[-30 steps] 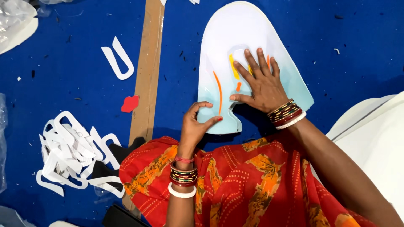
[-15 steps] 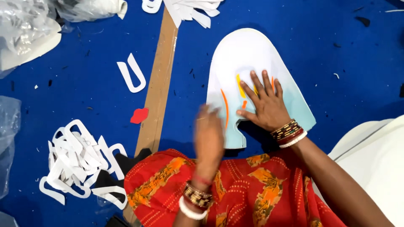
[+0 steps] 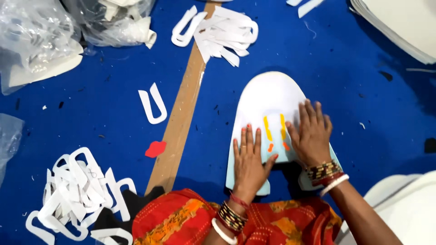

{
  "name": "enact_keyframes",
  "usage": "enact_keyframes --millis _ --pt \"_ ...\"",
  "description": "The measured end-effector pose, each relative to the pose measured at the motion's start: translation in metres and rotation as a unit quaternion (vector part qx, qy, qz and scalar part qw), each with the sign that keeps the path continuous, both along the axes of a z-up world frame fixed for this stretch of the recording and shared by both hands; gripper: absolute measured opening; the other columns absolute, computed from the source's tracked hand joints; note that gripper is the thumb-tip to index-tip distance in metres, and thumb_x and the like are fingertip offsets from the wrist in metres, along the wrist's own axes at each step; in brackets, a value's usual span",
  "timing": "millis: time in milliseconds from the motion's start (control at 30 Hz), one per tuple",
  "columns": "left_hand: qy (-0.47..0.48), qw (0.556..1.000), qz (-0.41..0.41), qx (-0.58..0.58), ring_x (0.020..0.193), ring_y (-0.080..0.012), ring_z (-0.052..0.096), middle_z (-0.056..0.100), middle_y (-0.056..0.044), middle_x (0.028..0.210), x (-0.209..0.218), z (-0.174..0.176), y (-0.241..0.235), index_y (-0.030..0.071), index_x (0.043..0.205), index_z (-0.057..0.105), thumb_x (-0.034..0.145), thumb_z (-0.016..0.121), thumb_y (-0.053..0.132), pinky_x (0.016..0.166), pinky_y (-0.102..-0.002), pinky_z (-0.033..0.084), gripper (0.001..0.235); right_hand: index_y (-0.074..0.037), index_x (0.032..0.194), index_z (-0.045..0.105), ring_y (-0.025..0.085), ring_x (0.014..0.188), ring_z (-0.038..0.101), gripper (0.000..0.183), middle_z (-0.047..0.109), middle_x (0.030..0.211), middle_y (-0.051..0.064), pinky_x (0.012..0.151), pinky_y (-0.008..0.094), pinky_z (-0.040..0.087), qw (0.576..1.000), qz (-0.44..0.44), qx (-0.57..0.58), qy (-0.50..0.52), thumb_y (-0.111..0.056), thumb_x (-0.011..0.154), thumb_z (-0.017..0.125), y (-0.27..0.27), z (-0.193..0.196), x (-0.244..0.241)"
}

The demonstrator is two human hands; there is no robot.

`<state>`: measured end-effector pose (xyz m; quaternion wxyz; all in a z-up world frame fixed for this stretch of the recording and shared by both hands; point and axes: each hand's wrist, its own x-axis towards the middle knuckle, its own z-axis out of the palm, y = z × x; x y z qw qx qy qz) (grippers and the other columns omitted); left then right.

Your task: The person sits on a blue floor mat in a workshop and handles cut foam shoe upper components. They align stacked pieces by tapping and squaring the edges, lift and turn the stacks over, and move finished stacks aside while other workers handle similar pieces nearby.

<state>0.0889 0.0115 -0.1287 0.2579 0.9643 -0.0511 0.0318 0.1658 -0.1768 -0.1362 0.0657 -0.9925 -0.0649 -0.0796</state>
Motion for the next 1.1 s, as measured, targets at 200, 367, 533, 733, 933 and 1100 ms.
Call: enact_keyframes --millis 200,367,533,733,933,1100 --pt "0.037 0.998 -0.055 -0.013 0.16 -0.0353 0.012 0.018 -0.025 0.169 0.021 0.017 0.003 -0.006 0.157 0.026 0.091 0.064 0.045 0.128 -0.051 0.009 0.092 -0.009 0.126 0.07 0.032 0.108 0.059 0.028 0.065 0.119 0.011 0.091 0.042 0.052 0.984 0.101 0.126 -0.074 -0.01 0.098 0.071 0.036 0.02 0.107" --pt "0.049 0.994 -0.087 -0.051 0.159 -0.0344 0.009 0.015 -0.024 0.17 0.025 0.013 0.009 -0.004 0.16 0.023 0.089 0.064 0.044 0.127 -0.051 0.006 0.096 -0.01 0.1 0.071 0.03 0.1 0.058 0.006 0.063 0.104 0.008 0.088 0.041 0.051 0.987 0.109 0.088 -0.085 -0.012 0.095 0.073 0.041 -0.001 0.138" --pt "0.041 0.995 -0.085 -0.024 0.16 -0.0322 0.008 0.015 -0.022 0.171 0.024 0.001 0.007 -0.002 0.162 0.022 0.094 0.059 0.054 0.127 -0.049 0.007 0.096 -0.005 0.101 0.07 0.031 0.104 0.056 0.007 0.062 0.109 0.011 0.089 0.043 0.046 0.981 0.145 0.079 -0.104 -0.01 0.096 0.072 0.03 0.022 0.124" --pt "0.025 0.996 -0.088 0.015 0.16 -0.0314 0.007 0.014 -0.02 0.172 0.023 0.0 0.004 -0.001 0.163 0.022 0.098 0.054 0.06 0.127 -0.048 0.005 0.094 -0.01 0.101 0.075 0.03 0.098 0.058 0.008 0.064 0.103 0.009 0.085 0.041 0.049 0.984 0.137 0.083 -0.083 -0.011 0.093 0.074 0.021 0.019 0.133" --pt "0.019 0.997 -0.075 0.032 0.158 -0.0389 0.003 0.012 -0.02 0.171 0.023 0.006 0.005 0.001 0.162 0.023 0.096 0.054 0.06 0.124 -0.056 0.002 0.093 -0.007 0.094 0.071 0.03 0.095 0.059 0.003 0.063 0.099 0.009 0.081 0.04 0.052 0.984 0.139 0.047 -0.105 -0.009 0.093 0.073 0.023 0.004 0.135" --pt "0.014 0.996 -0.074 0.038 0.157 -0.0447 0.0 0.01 -0.02 0.171 0.024 0.009 0.005 0.003 0.163 0.023 0.095 0.055 0.06 0.124 -0.059 0.003 0.093 -0.006 0.091 0.066 0.031 0.093 0.058 0.005 0.06 0.096 0.011 0.08 0.041 0.052 0.984 0.138 0.04 -0.103 -0.008 0.091 0.071 0.021 -0.001 0.142"
